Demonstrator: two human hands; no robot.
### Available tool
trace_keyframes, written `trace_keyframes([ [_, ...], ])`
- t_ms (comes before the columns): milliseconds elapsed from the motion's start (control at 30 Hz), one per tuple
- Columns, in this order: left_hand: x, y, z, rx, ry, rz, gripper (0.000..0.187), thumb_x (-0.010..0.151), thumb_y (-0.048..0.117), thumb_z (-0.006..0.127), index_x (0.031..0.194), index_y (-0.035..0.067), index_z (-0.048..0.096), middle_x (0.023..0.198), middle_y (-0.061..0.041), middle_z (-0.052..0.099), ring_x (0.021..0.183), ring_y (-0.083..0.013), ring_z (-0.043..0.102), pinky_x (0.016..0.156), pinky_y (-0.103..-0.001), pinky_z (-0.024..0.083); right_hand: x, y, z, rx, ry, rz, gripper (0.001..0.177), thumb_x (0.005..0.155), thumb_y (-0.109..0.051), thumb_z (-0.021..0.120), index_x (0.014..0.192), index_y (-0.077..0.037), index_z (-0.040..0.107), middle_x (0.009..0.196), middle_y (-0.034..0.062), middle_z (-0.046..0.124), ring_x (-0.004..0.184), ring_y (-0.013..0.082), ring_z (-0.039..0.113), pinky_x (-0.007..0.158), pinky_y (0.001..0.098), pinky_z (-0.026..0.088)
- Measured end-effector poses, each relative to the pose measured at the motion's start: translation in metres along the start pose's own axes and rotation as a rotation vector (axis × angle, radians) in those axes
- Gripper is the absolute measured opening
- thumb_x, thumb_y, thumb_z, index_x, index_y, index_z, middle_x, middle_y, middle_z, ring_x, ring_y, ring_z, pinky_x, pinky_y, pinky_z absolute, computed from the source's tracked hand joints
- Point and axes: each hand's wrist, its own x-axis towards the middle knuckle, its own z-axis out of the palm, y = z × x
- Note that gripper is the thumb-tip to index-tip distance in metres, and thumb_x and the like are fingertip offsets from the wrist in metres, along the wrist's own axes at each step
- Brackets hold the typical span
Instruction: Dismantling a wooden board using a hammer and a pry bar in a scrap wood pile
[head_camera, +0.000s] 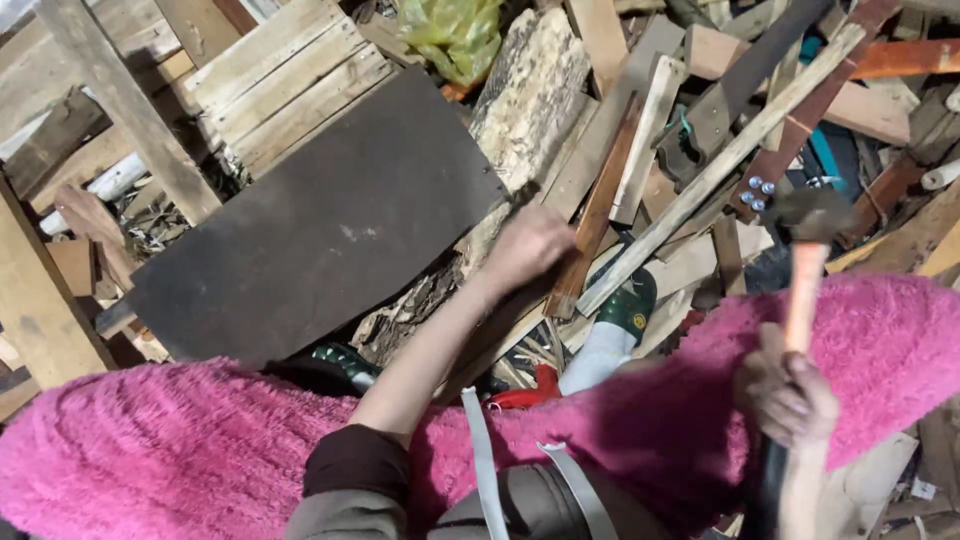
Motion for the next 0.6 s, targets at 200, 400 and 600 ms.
trace_keyframes([
  [200,-0.079,0.020,0.115,0.199,-0.371,0.019,0.077,0.074,0.037,0.078,0.135,0.000,0.049,0.125,-0.016,0.057,0.114,-0.0344,0.054,0.099,-0.043,0.044,0.006,0.009,0.002,0.194,-0.147,-0.256,0.019,0.106,-0.001,0.058,0.089,0.004,0.052,0.067,0.0143,0.065,0.040,0.0186,0.059,0.030,0.0263,0.052],
  [400,-0.065,0.034,0.132,0.228,-0.442,-0.238,0.102,0.075,0.034,0.087,0.152,-0.004,0.032,0.120,-0.021,0.061,0.109,-0.0331,0.055,0.098,-0.042,0.044,0.008,0.034,0.022,0.662,-0.052,-0.502,0.024,0.109,0.004,0.050,0.090,-0.008,0.041,0.069,0.0067,0.050,0.050,0.0187,0.049,0.040,0.0305,0.046],
  [600,-0.016,0.041,0.071,-0.176,-0.515,-0.349,0.078,0.073,0.012,0.088,0.133,-0.004,0.039,0.113,-0.020,0.055,0.085,-0.0253,0.059,0.072,-0.033,0.060,-0.006,0.032,0.011,0.630,-0.118,-0.574,0.026,0.112,0.003,0.050,0.090,-0.007,0.041,0.072,0.0126,0.054,0.050,0.0204,0.051,0.039,0.0303,0.046],
])
